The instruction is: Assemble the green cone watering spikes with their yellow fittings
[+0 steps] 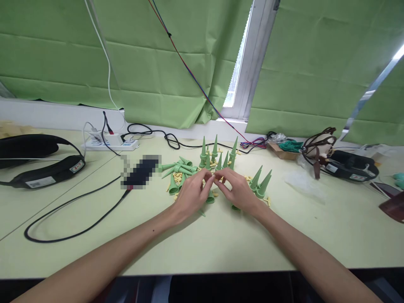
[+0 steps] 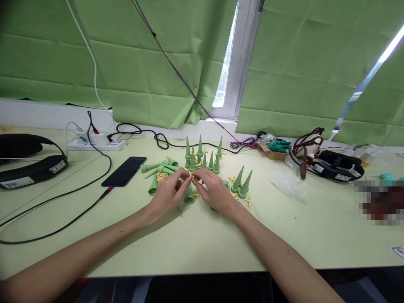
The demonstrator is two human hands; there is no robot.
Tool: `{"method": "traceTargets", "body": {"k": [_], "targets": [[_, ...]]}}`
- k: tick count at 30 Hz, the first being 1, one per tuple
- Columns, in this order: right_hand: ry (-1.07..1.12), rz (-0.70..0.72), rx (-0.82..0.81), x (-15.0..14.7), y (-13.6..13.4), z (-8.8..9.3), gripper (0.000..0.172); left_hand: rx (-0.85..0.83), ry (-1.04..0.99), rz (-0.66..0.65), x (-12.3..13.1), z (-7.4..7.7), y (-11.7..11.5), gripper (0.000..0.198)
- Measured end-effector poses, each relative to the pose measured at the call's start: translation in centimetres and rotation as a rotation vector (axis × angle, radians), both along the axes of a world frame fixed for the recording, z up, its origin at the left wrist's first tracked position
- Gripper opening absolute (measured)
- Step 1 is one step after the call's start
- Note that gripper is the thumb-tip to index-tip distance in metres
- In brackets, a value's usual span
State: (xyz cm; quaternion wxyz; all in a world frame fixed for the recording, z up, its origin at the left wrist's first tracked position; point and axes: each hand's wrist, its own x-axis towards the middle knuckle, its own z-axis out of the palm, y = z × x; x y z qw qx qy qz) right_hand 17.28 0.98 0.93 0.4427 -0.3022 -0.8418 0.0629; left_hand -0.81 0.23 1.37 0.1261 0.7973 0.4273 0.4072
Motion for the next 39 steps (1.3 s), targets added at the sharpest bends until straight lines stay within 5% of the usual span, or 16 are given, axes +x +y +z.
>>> {"method": "traceTargets", "body": {"k": [10,26,39], "targets": [[0.047,-0.011,0.016,-0.23,-0.23,0.11,0.013,-0.012,-0.023,-0.009,0.00,0.38,0.06,0.029],[0.063,-0.038,-0.012,-0.28,-0.03,0.02,0.012,-0.257,-0.257,-0.064,0.17,0.52,0.06,0.034],[0.089,-0.054,0.011,-0.30,0.02,-0.03,0.014,-0.258,-0.273,-0.066,0.19,0.55,0.13,0.035]]}}
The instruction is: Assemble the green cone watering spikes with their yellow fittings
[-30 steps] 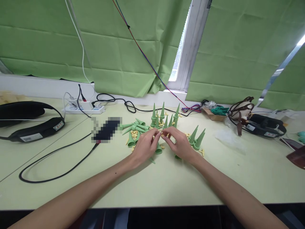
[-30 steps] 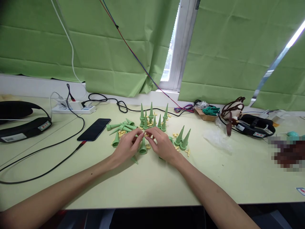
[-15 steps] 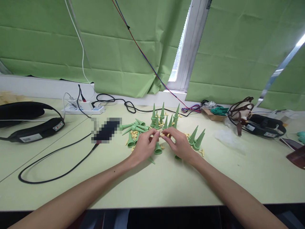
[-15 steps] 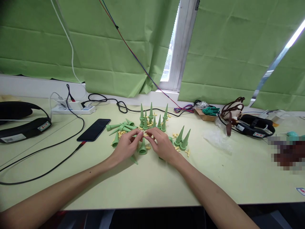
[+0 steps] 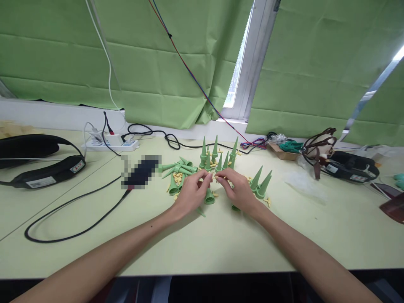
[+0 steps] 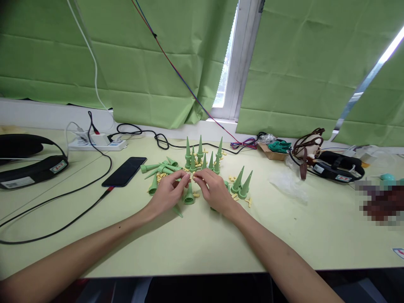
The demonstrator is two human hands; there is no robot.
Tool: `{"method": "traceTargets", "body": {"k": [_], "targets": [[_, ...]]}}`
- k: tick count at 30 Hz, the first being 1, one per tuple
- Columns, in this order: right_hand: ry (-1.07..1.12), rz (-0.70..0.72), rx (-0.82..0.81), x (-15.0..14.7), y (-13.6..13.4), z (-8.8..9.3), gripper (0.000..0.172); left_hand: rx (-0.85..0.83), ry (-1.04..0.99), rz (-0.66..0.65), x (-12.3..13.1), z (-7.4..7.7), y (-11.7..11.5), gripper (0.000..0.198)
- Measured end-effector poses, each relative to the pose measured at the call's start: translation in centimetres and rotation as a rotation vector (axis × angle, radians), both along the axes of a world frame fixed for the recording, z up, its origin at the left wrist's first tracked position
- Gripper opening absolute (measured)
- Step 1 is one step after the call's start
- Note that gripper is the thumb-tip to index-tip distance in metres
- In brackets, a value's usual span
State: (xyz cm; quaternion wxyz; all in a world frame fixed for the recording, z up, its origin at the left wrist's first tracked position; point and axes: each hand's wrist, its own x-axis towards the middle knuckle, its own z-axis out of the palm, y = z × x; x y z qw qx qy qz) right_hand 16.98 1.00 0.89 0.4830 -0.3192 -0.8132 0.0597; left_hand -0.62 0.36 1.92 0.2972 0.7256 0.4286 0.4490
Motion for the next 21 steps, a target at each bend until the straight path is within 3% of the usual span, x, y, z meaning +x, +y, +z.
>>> {"method": "traceTargets", "body": {"k": [21], "targets": [[0.000,0.005,-0.012,0.04,0.08,-0.07,0.010,-0.016,-0.006,0.014,0.08,0.14,-0.06,0.035]]}}
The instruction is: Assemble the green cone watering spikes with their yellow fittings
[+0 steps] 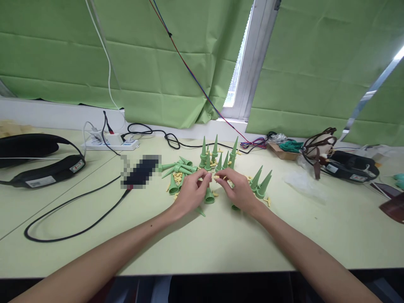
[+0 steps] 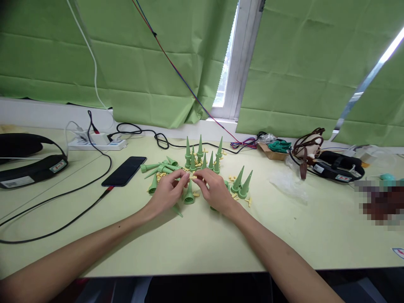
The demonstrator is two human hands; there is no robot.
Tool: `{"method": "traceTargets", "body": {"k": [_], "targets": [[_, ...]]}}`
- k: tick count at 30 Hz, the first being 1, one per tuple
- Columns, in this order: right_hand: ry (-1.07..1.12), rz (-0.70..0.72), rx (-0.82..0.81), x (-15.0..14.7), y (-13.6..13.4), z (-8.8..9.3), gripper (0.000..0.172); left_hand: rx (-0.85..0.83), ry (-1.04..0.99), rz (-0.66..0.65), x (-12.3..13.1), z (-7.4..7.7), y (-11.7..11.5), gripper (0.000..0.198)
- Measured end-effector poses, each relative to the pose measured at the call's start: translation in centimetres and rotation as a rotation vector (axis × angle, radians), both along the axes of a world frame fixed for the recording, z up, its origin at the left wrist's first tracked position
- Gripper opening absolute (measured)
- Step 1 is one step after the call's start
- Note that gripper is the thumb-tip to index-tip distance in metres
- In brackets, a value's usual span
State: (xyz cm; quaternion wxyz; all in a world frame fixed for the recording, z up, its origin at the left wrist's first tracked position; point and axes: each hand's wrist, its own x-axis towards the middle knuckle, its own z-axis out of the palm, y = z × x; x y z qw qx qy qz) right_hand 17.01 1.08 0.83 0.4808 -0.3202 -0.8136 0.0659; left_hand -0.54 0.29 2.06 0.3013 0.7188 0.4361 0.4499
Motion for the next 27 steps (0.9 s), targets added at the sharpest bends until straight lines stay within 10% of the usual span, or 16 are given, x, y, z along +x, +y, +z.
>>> {"method": "traceTargets", "body": {"k": [27], "targets": [[0.008,0.019,-0.002,0.18,-0.05,0.04,0.011,0.035,0.016,0.012,-0.09,-0.33,0.29,0.036]]}}
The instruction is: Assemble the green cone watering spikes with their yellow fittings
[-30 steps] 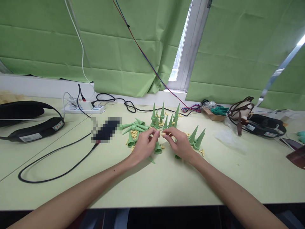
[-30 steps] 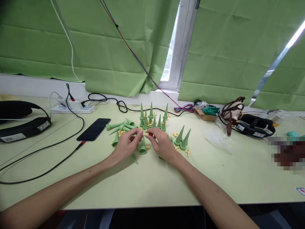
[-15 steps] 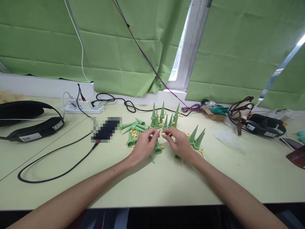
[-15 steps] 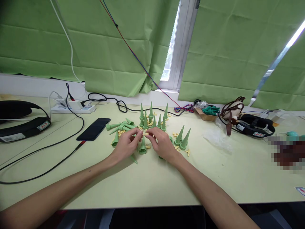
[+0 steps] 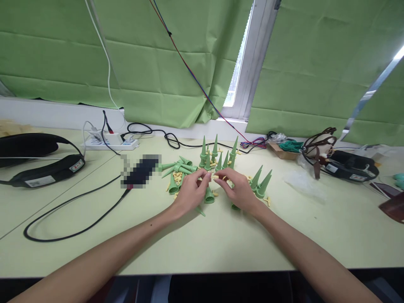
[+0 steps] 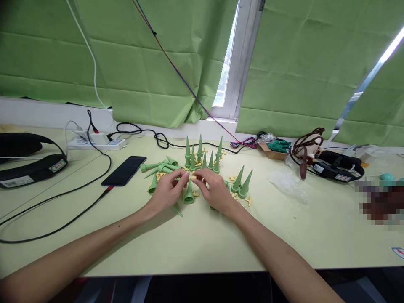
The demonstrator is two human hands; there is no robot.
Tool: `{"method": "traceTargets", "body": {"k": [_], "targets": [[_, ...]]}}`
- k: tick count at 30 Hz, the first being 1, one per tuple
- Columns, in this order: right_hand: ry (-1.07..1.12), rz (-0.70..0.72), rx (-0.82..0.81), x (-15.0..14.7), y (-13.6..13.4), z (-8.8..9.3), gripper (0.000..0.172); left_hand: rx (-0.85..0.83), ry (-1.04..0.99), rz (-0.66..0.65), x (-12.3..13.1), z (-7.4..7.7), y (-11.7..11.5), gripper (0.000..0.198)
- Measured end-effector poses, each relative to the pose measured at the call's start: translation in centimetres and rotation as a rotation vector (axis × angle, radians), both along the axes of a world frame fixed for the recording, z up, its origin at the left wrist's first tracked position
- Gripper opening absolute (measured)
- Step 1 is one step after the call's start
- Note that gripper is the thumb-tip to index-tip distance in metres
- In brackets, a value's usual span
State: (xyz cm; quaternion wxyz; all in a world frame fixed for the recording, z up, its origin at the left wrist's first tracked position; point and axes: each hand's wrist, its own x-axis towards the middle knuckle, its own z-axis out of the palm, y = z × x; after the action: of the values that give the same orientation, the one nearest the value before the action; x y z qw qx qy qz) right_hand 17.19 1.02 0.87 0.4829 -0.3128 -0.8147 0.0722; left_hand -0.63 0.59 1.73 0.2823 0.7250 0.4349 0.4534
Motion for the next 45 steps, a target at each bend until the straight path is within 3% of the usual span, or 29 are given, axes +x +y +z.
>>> {"method": "traceTargets", "body": {"k": [13,23,32,45], "targets": [[0.000,-0.049,0.028,0.33,0.47,0.13,0.009,0.033,0.068,0.042,-0.09,0.14,0.10,0.036],[0.028,-0.102,-0.001,0.55,0.62,0.00,0.011,0.168,0.499,-0.037,-0.45,-0.66,0.14,0.022],[0.016,-0.088,-0.004,0.48,0.68,-0.13,0.010,0.169,0.651,-0.052,-0.50,-0.72,-0.18,0.029],[0.028,-0.110,-0.013,0.41,0.54,0.05,0.012,0.130,0.508,-0.050,-0.44,-0.66,-0.13,0.028]]}}
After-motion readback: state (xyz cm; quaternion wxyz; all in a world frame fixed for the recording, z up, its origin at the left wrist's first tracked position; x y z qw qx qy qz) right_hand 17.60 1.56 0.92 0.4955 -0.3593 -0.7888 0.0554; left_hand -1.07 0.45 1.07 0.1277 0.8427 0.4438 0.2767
